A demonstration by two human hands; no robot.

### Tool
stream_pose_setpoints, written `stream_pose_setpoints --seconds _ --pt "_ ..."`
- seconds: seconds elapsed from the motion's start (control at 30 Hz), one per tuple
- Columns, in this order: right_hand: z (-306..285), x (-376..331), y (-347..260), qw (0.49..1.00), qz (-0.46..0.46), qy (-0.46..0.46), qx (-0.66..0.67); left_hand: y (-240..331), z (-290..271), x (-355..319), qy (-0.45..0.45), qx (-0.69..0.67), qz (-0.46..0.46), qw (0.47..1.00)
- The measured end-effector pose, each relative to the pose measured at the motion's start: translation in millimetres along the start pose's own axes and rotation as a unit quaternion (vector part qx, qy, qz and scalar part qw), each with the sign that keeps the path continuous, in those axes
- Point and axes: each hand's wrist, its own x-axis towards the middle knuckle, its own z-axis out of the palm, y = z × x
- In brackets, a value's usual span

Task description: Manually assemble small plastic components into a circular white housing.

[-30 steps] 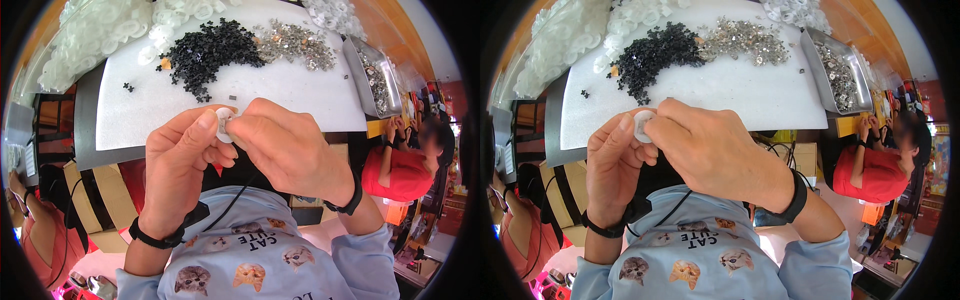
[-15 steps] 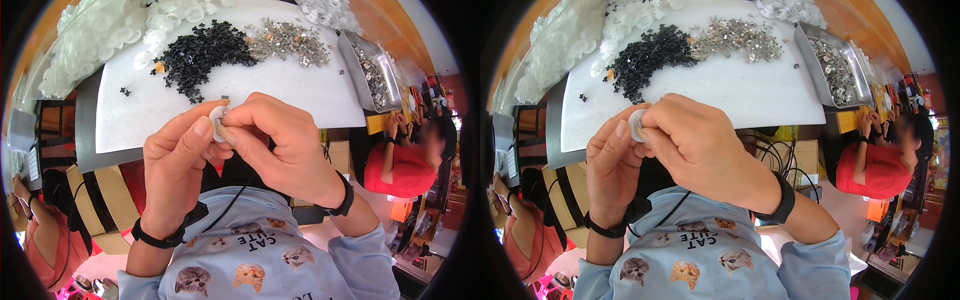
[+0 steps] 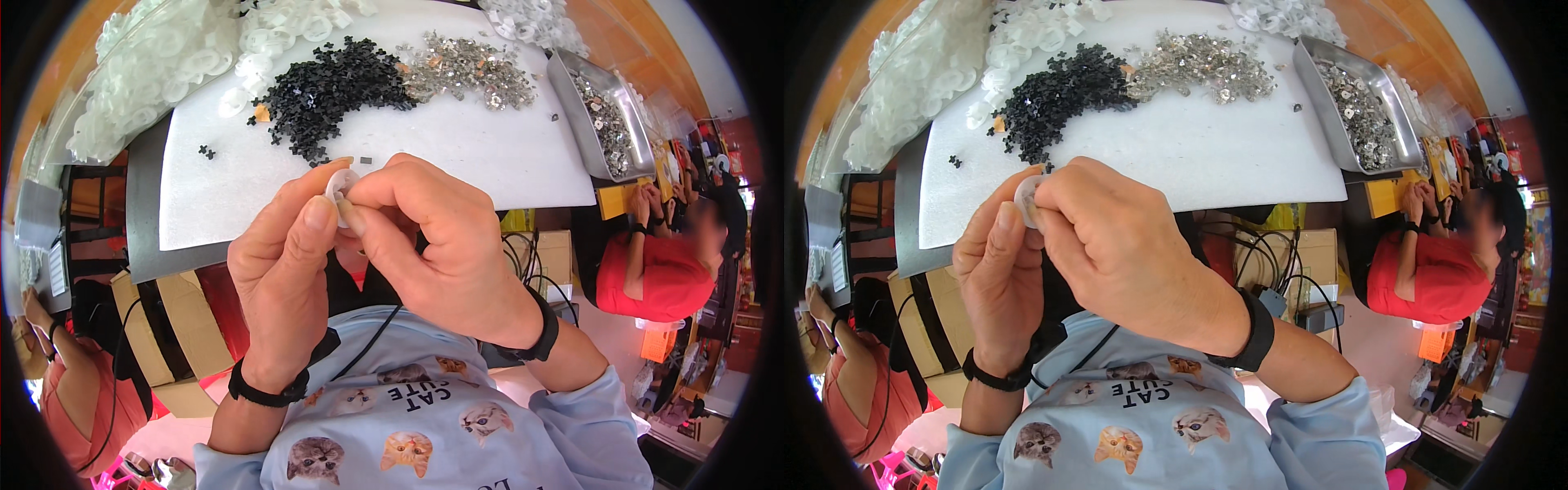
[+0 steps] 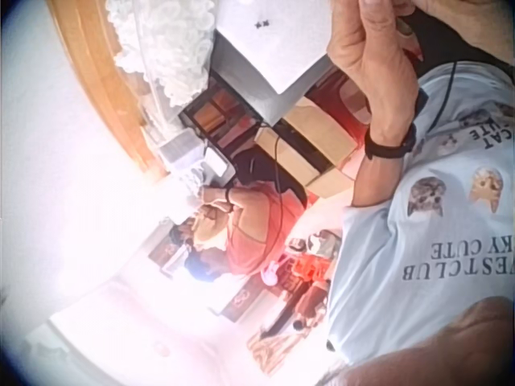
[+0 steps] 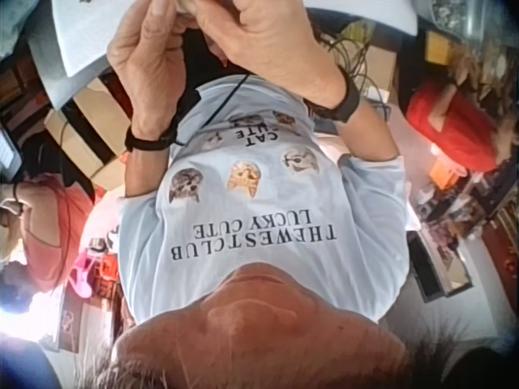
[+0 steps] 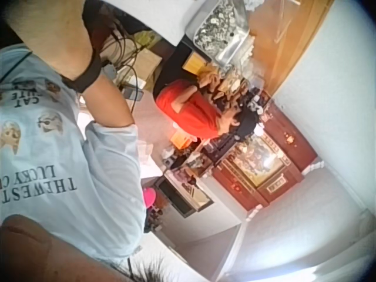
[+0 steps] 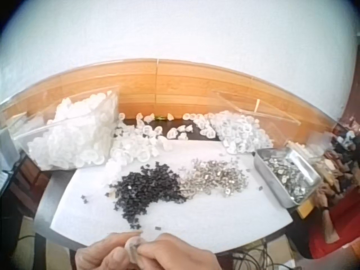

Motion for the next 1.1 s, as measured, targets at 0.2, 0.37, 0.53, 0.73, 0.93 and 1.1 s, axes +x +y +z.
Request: stream_pose_setpoints --seconds 0.2,0.37,0.53,0.73,0.93,1.1 --pt "0.4 -1.5 3.3 1.000 0.018 -0.015 0.014 -0.5 -0.8 -0.5 0.018 -0.079 -0.050 0.995" --pt "6.4 -2.5 4.0 0.999 0.038 -0.007 0.030 -0.4 -1.3 -1.6 0.006 -0.088 -0.045 0.995" --pt "9.5 -3.1 4.0 0.998 0.040 0.001 0.039 -7.8 -3.4 -5.2 0.025 0.067 0.037 0.997" --pt "8.7 -3.6 8.5 0.995 0.063 -0.035 0.071 -6.9 -8.8 -4.5 0.021 0.067 0.025 0.997" --pt "12.2 -1.7 8.7 0.990 0.090 -0.049 0.094 -5.8 -11.0 -4.7 0.031 0.048 0.011 0.998" --pt "18.9 0.5 8.6 0.987 0.116 -0.056 0.097 -4.8 -18.1 -5.4 0.023 0.101 0.043 0.994"
